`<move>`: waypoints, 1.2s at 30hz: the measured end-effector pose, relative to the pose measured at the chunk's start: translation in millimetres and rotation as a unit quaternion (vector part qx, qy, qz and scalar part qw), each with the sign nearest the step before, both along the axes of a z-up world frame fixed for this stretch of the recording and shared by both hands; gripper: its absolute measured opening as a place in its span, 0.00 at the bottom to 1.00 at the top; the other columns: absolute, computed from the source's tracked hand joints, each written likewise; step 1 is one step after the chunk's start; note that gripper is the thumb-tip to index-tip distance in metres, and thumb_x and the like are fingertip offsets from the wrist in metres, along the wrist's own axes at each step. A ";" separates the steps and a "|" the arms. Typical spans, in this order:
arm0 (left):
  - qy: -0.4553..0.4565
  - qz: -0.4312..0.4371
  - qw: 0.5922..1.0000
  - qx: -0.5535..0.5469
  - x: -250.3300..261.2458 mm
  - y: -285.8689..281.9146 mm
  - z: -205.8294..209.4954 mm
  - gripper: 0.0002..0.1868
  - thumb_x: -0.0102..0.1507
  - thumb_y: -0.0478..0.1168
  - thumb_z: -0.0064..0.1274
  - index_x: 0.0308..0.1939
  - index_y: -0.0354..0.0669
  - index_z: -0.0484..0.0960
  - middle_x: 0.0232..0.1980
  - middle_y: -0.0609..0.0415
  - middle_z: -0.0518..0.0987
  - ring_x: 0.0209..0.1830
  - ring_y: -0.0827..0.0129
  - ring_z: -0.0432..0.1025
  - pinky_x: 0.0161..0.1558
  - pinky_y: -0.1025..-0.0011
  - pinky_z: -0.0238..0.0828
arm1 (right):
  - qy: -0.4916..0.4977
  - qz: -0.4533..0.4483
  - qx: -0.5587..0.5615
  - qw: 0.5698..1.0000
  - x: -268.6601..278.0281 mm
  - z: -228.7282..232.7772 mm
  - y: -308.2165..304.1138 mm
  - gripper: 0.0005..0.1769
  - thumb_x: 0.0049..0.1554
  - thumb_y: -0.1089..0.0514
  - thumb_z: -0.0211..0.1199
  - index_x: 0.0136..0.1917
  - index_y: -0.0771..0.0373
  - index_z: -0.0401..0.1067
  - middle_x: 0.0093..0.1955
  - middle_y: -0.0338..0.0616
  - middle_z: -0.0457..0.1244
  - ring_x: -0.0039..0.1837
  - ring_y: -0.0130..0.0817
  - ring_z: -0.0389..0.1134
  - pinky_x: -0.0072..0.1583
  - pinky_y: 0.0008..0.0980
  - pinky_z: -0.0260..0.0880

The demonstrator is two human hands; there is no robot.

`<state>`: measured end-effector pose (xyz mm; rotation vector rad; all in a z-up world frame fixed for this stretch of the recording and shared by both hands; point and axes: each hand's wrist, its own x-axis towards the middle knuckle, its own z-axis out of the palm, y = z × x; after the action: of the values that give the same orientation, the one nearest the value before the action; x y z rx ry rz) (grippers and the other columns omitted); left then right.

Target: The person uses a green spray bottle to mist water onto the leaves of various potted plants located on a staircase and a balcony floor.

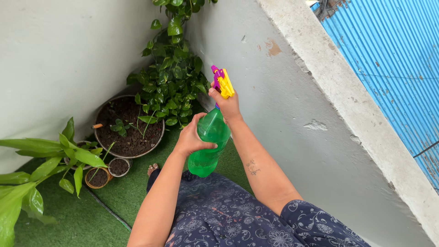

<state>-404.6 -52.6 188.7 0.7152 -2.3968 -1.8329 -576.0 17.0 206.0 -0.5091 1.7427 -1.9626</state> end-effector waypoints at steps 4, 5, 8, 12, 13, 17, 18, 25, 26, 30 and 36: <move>0.020 -0.014 0.999 -0.027 -1.2 -16.2 30.0 0.60 0.31 0.50 0.77 0.67 0.57 0.66 0.60 0.50 0.80 0.62 0.52 0.74 0.63 0.59 0.69 | 0.020 -0.024 0.037 0.999 -2.3 22.9 -9.5 0.09 0.58 0.63 0.67 0.52 0.65 0.73 0.44 0.38 0.65 0.43 0.26 0.66 0.48 0.29 0.70; 0.026 -0.020 0.999 -0.031 -1.4 -20.8 37.2 0.60 0.31 0.50 0.77 0.67 0.57 0.66 0.60 0.50 0.80 0.62 0.51 0.74 0.63 0.58 0.69 | 0.027 -0.033 0.050 0.998 -1.2 30.4 -11.6 0.08 0.59 0.63 0.67 0.51 0.66 0.73 0.43 0.39 0.65 0.43 0.26 0.66 0.47 0.30 0.70; 0.051 -0.047 0.997 -0.030 -2.7 -36.9 58.1 0.59 0.31 0.49 0.76 0.67 0.57 0.66 0.60 0.51 0.80 0.62 0.52 0.74 0.63 0.58 0.69 | 0.054 -0.046 0.023 0.997 6.4 59.8 -17.5 0.09 0.59 0.63 0.68 0.52 0.65 0.72 0.44 0.37 0.65 0.44 0.25 0.66 0.48 0.29 0.70; 0.098 -0.085 0.991 -0.040 -5.1 -58.0 81.8 0.58 0.32 0.49 0.76 0.66 0.56 0.67 0.60 0.50 0.80 0.63 0.53 0.74 0.64 0.58 0.69 | 0.071 -0.025 -0.035 0.997 13.3 104.3 -22.6 0.17 0.56 0.63 0.67 0.58 0.60 0.70 0.49 0.33 0.66 0.52 0.20 0.67 0.55 0.24 0.69; 0.109 -0.091 0.989 -0.044 -5.6 -62.3 87.4 0.57 0.32 0.49 0.76 0.66 0.56 0.67 0.61 0.50 0.80 0.62 0.53 0.74 0.63 0.58 0.69 | 0.088 -0.022 -0.039 0.995 14.1 112.5 -23.2 0.17 0.55 0.63 0.67 0.58 0.61 0.70 0.49 0.33 0.66 0.52 0.20 0.67 0.55 0.25 0.69; 0.127 -0.113 0.984 -0.059 -6.8 -77.8 108.8 0.57 0.33 0.48 0.76 0.65 0.55 0.67 0.61 0.50 0.79 0.62 0.53 0.74 0.62 0.58 0.70 | 0.162 -0.058 -0.007 0.985 18.9 125.5 -27.6 0.11 0.59 0.63 0.68 0.54 0.64 0.71 0.44 0.34 0.63 0.46 0.21 0.62 0.49 0.25 0.65; 0.124 -0.118 0.983 -0.063 -6.4 -81.6 113.1 0.56 0.33 0.48 0.76 0.66 0.55 0.67 0.61 0.50 0.79 0.62 0.53 0.74 0.62 0.58 0.70 | 0.176 -0.065 0.006 0.982 19.8 125.9 -29.1 0.09 0.60 0.63 0.68 0.53 0.64 0.71 0.43 0.34 0.63 0.45 0.21 0.62 0.48 0.25 0.65; 0.167 -0.133 0.973 -0.091 -2.2 -101.4 135.2 0.56 0.34 0.48 0.75 0.66 0.52 0.68 0.61 0.50 0.79 0.61 0.52 0.75 0.60 0.57 0.71 | 0.185 -0.076 -0.037 0.979 34.7 151.6 -43.9 0.14 0.59 0.63 0.68 0.58 0.65 0.71 0.50 0.37 0.65 0.52 0.22 0.66 0.53 0.25 0.69; 0.173 -0.136 0.970 -0.098 -2.4 -104.1 137.3 0.56 0.34 0.48 0.75 0.66 0.52 0.67 0.61 0.49 0.79 0.61 0.52 0.74 0.60 0.57 0.71 | 0.175 -0.067 -0.077 0.979 37.2 157.7 -45.8 0.18 0.58 0.63 0.68 0.61 0.64 0.70 0.54 0.36 0.66 0.56 0.21 0.68 0.56 0.25 0.71; 0.185 -0.144 0.967 -0.103 -2.1 -112.0 142.5 0.56 0.35 0.48 0.75 0.66 0.51 0.67 0.61 0.49 0.78 0.61 0.52 0.75 0.60 0.57 0.72 | 0.188 -0.083 -0.061 0.977 40.9 169.1 -49.7 0.19 0.58 0.63 0.68 0.62 0.64 0.70 0.54 0.37 0.67 0.55 0.22 0.68 0.50 0.24 0.67; 0.153 -0.163 0.972 -0.076 1.8 -118.9 137.6 0.57 0.34 0.48 0.75 0.67 0.52 0.67 0.59 0.50 0.80 0.60 0.54 0.76 0.60 0.58 0.72 | 0.215 -0.144 0.021 0.966 45.9 157.8 -56.6 0.07 0.60 0.63 0.68 0.50 0.65 0.72 0.42 0.36 0.64 0.45 0.22 0.63 0.48 0.26 0.65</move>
<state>-402.8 -171.5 326.4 0.0198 -2.5137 -1.6789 -530.1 -39.5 363.9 -0.7472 2.2276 -2.1199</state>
